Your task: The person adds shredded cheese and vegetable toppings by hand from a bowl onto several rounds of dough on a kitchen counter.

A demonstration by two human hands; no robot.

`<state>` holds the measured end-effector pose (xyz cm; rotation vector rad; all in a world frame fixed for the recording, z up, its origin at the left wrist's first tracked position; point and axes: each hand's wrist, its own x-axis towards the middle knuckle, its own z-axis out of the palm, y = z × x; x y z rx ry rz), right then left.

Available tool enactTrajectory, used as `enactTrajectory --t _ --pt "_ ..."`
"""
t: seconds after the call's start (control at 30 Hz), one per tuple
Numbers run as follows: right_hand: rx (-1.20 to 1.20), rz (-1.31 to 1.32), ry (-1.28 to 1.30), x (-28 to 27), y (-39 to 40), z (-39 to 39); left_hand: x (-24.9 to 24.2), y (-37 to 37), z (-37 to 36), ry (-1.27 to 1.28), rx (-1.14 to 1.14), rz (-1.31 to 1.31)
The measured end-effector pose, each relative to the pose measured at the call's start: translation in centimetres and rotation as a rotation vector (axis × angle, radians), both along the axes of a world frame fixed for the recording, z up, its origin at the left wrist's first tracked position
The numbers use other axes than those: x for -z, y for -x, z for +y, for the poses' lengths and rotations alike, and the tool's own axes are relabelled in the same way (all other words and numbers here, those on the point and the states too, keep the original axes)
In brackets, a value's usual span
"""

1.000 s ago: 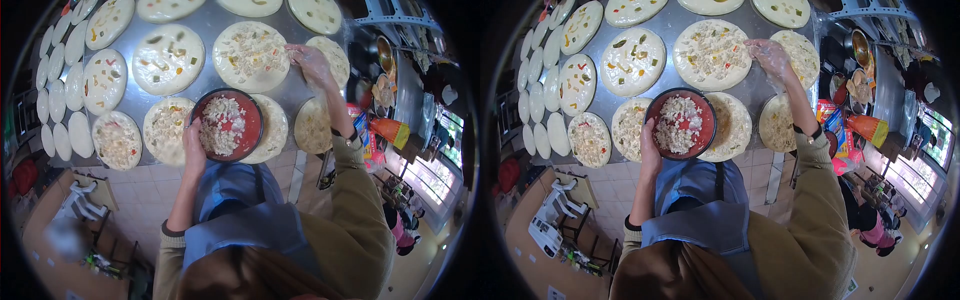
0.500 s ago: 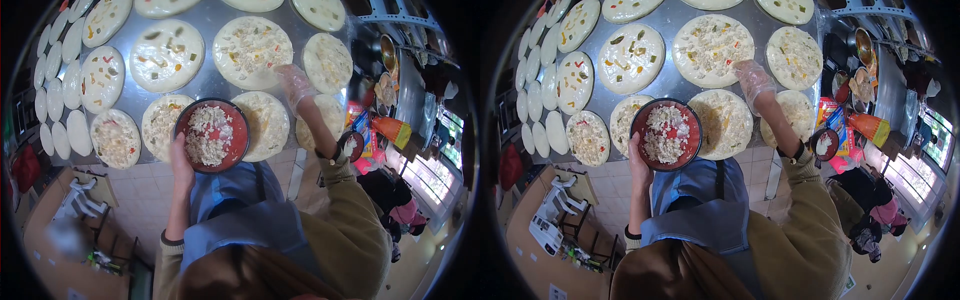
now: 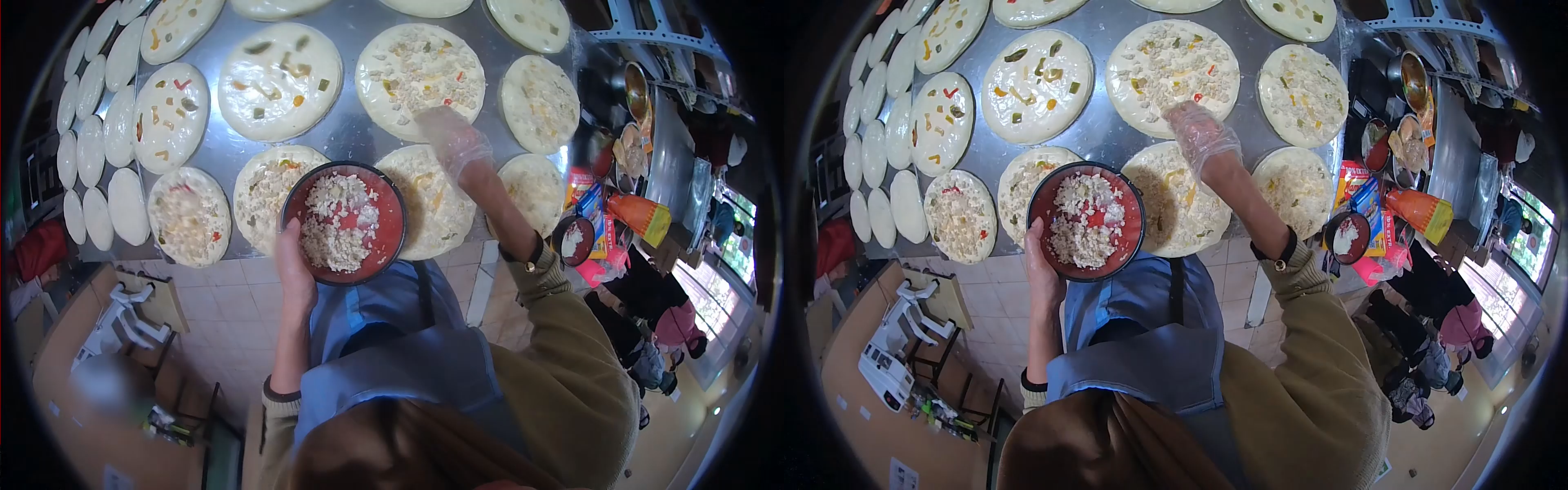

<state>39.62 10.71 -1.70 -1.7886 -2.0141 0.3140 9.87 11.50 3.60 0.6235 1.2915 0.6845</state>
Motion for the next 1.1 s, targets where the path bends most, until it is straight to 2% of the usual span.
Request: enactTrajectory --t 0.1,0.2,0.3,0.4,0.5,0.57,0.63,0.7,0.8,0.87,1.0,1.1 --pt "-0.003 -0.023 0.062 -0.7 1.1 0.3 0.2 0.4 -0.1 -0.012 0.013 0.013" --pt "-0.032 -0.205 0.336 1.2 0.8 2.7 0.5 0.9 -0.3 -0.021 0.022 0.031" --pt "0.18 0.573 0.352 0.3 0.3 3.6 0.2 1.0 -0.4 -0.016 0.012 0.062" --pt "0.21 0.682 0.367 -2.4 0.4 6.4 0.0 1.1 -0.5 -0.025 0.002 0.084" --pt "0.054 0.169 0.324 -0.7 0.2 9.2 -0.1 1.3 -0.5 -0.017 0.004 0.066" --pt "0.062 0.374 0.325 0.9 0.5 9.1 0.2 1.6 -0.6 -0.02 0.001 0.029" --pt "-0.004 0.419 0.251 1.8 0.8 8.4 0.2 1.7 -0.6 -0.035 -0.014 0.033" --pt "-0.141 0.299 0.1 2.1 0.6 7.0 0.3 1.8 -0.6 -0.04 -0.021 0.037" --pt "-0.136 -0.097 0.04 2.9 1.8 5.0 0.4 2.1 -0.8 -0.036 -0.018 0.038" --pt "-0.131 -0.171 0.04 2.8 2.1 3.7 0.5 2.0 -0.6 -0.048 -0.022 0.02" --pt "-0.161 -0.132 0.128 3.1 1.4 3.1 0.6 2.0 -0.6 -0.068 -0.033 0.005" --pt "-0.258 -0.096 0.059 3.5 0.4 3.8 0.4 1.9 -0.8 -0.057 -0.051 0.028"
